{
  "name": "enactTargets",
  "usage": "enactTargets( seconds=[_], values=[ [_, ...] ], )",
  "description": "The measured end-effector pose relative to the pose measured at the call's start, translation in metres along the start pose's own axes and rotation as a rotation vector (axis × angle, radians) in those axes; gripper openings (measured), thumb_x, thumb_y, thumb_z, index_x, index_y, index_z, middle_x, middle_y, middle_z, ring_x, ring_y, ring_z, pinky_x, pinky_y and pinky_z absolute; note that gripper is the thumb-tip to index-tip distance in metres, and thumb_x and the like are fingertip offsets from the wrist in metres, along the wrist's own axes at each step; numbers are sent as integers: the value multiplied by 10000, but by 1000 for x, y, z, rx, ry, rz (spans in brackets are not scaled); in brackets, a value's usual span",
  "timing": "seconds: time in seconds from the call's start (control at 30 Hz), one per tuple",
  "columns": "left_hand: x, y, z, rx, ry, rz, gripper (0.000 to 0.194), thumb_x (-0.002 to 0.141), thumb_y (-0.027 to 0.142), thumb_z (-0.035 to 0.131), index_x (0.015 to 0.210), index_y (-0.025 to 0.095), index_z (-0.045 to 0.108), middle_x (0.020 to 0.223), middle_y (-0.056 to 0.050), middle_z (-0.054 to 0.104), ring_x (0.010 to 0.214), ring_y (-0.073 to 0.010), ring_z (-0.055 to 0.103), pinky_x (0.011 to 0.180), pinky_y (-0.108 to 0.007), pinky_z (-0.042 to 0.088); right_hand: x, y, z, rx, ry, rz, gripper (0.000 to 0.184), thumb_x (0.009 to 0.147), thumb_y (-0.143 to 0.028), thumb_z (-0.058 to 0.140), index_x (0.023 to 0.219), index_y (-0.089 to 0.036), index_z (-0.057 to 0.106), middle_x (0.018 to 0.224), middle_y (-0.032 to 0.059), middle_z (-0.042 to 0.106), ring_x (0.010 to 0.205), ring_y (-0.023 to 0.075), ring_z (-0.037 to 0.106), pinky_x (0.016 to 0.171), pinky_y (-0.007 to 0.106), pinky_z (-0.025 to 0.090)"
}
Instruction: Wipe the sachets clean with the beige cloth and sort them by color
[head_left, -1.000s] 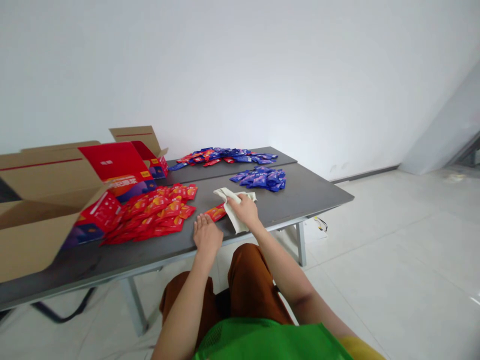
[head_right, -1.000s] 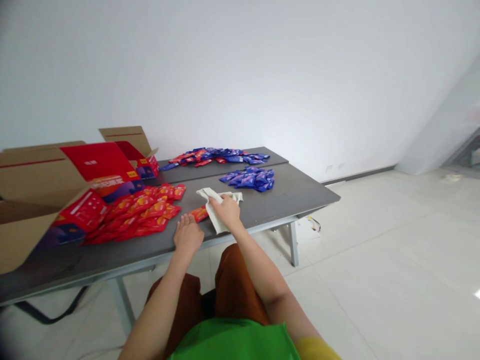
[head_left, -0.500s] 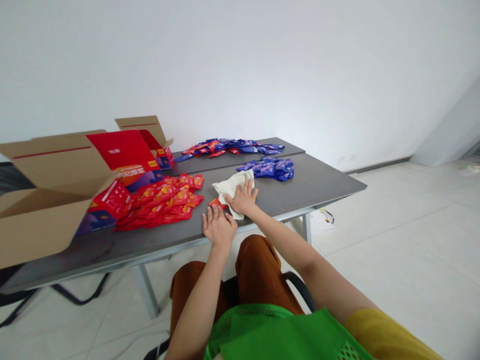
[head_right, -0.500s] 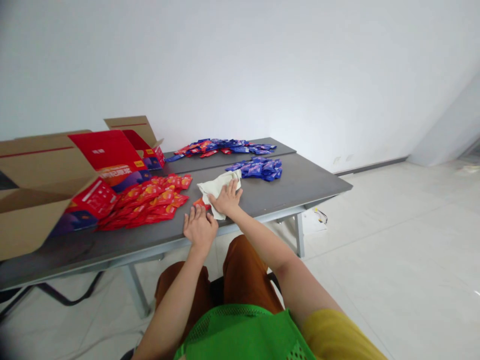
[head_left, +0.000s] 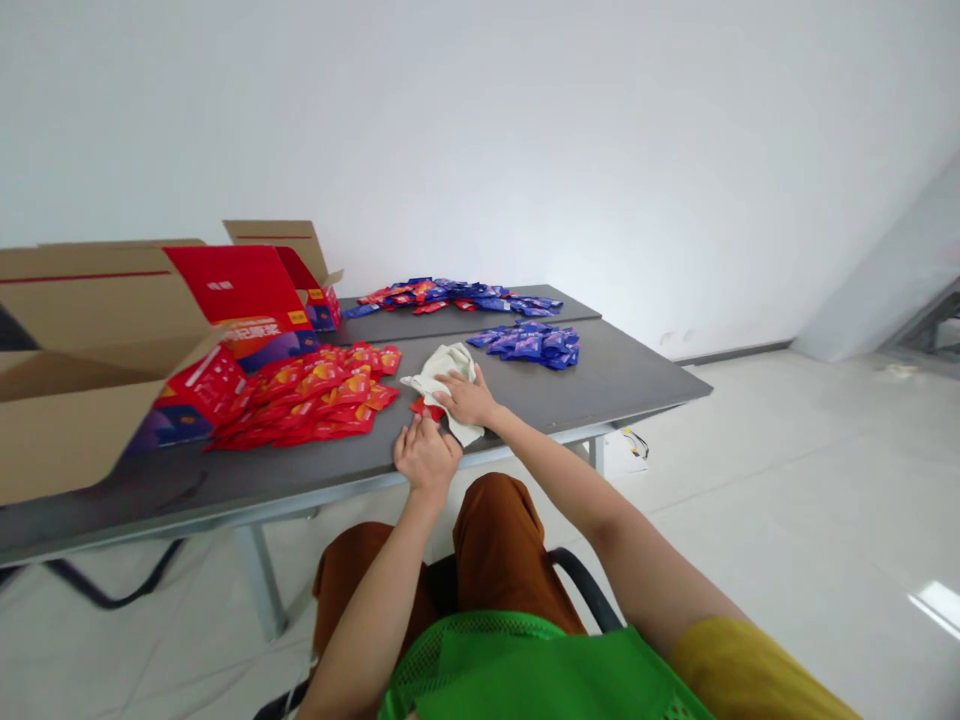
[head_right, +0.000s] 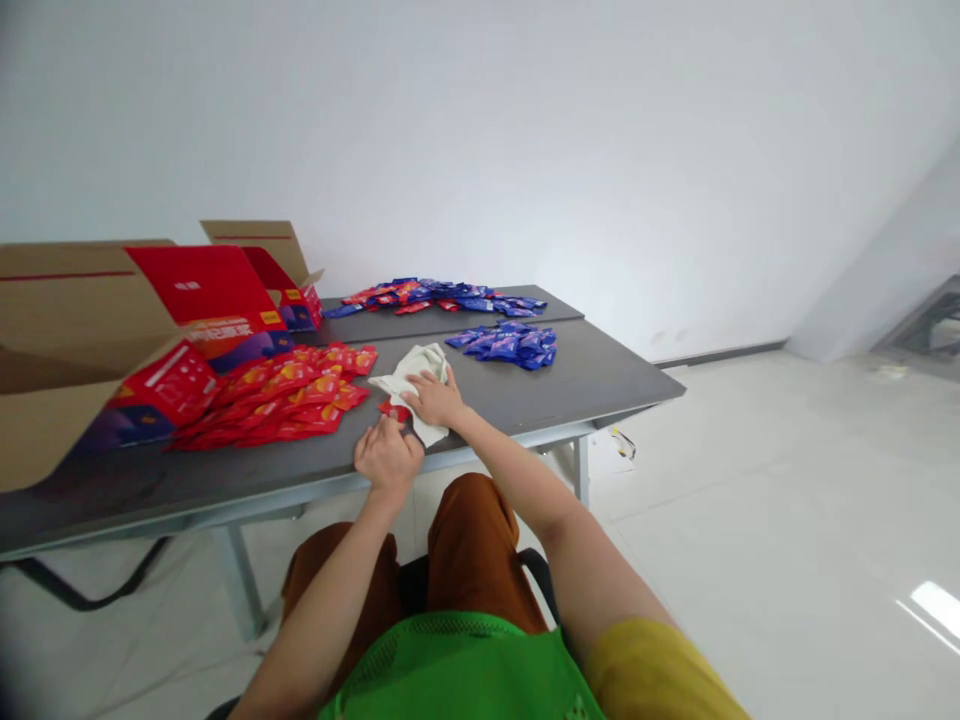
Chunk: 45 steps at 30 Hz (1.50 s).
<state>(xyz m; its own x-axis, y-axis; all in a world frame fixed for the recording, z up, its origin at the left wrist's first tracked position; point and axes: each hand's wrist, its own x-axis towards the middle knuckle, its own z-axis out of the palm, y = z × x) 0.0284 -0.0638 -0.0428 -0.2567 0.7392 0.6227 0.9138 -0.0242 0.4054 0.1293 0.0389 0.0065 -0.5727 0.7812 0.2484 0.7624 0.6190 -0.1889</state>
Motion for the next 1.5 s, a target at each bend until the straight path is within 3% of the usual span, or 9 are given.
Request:
enactTargets(
  seconds=[0.13, 0.37, 0.47, 0.6, 0.7, 0.87, 1.1, 1.3, 1.5],
  values=[
    [2, 2, -4, 34, -9, -8, 379, 792, 198, 426, 1077, 68, 638, 1079, -202, 681, 1119, -284, 593, 1039, -408, 329, 12, 4, 5, -37, 15, 18, 519, 1029, -412, 250, 1428, -144, 447, 1480, 90, 452, 1415, 237, 314, 1182, 482, 7],
    [6, 7, -11, 164, -62, -6, 368, 803, 213, 416, 1059, 58, 630, 899, -192, 680, 936, -292, 632, 945, -418, 375, 10, -10, -4, 99, -170, -329, 478, 1023, -361, 326, 1472, -208, 384, 1522, 34, 390, 1442, 146, 255, 1188, 368, 103],
    [6, 7, -12, 168, -59, -5, 350, 805, 216, 418, 1049, 79, 630, 921, -187, 677, 950, -291, 627, 928, -414, 382, 5, -6, -7, 150, -150, -409, 458, 1028, -343, 312, 1466, -235, 393, 1510, 34, 408, 1436, 142, 271, 1183, 397, 129],
    [5, 4, -10, 118, -57, 17, 300, 814, 205, 412, 957, 116, 660, 967, -183, 685, 1015, -285, 620, 979, -411, 363, -1, 10, -4, 144, -41, -387, 476, 1037, -361, 258, 1472, -215, 385, 1509, 70, 408, 1439, 153, 265, 1187, 429, 89],
    [4, 2, -6, 96, -35, 31, 383, 823, 201, 402, 1080, 74, 655, 1066, -217, 679, 1095, -292, 606, 993, -412, 362, 3, 25, 0, 96, -7, -255, 518, 1041, -386, 216, 1462, -139, 388, 1502, 136, 403, 1444, 169, 255, 1186, 456, 35],
    [6, 3, -6, 95, -36, 21, 459, 827, 205, 392, 1187, 36, 621, 1138, -242, 657, 1109, -296, 608, 970, -409, 376, 13, 27, 4, 43, 12, -80, 497, 1034, -391, 264, 1421, -134, 439, 1458, 115, 473, 1433, 190, 284, 1186, 464, 68],
    [6, 4, -10, 241, -51, 38, 351, 862, 228, 354, 955, 105, 669, 854, -176, 679, 900, -292, 636, 854, -412, 415, -14, 0, -11, 239, -145, -397, 463, 1029, -346, 307, 1469, -224, 381, 1518, 31, 401, 1440, 94, 241, 1180, 311, 113],
    [4, 3, -6, 224, -1, 73, 434, 816, 194, 399, 1143, 35, 636, 1064, -213, 683, 1032, -286, 628, 920, -400, 402, -22, 18, -16, 177, -56, -141, 475, 1038, -366, 261, 1479, -230, 369, 1519, 44, 393, 1464, 195, 196, 1159, 532, -68],
    [3, 0, 1, 187, 40, 69, 490, 792, 183, 425, 1211, 14, 612, 1152, -214, 671, 1087, -277, 621, 967, -390, 382, -11, 15, 9, -35, 162, 190, 503, 1026, -350, 263, 1361, -89, 530, 1411, 157, 515, 1386, 278, 368, 1182, 509, 91]
  ],
)
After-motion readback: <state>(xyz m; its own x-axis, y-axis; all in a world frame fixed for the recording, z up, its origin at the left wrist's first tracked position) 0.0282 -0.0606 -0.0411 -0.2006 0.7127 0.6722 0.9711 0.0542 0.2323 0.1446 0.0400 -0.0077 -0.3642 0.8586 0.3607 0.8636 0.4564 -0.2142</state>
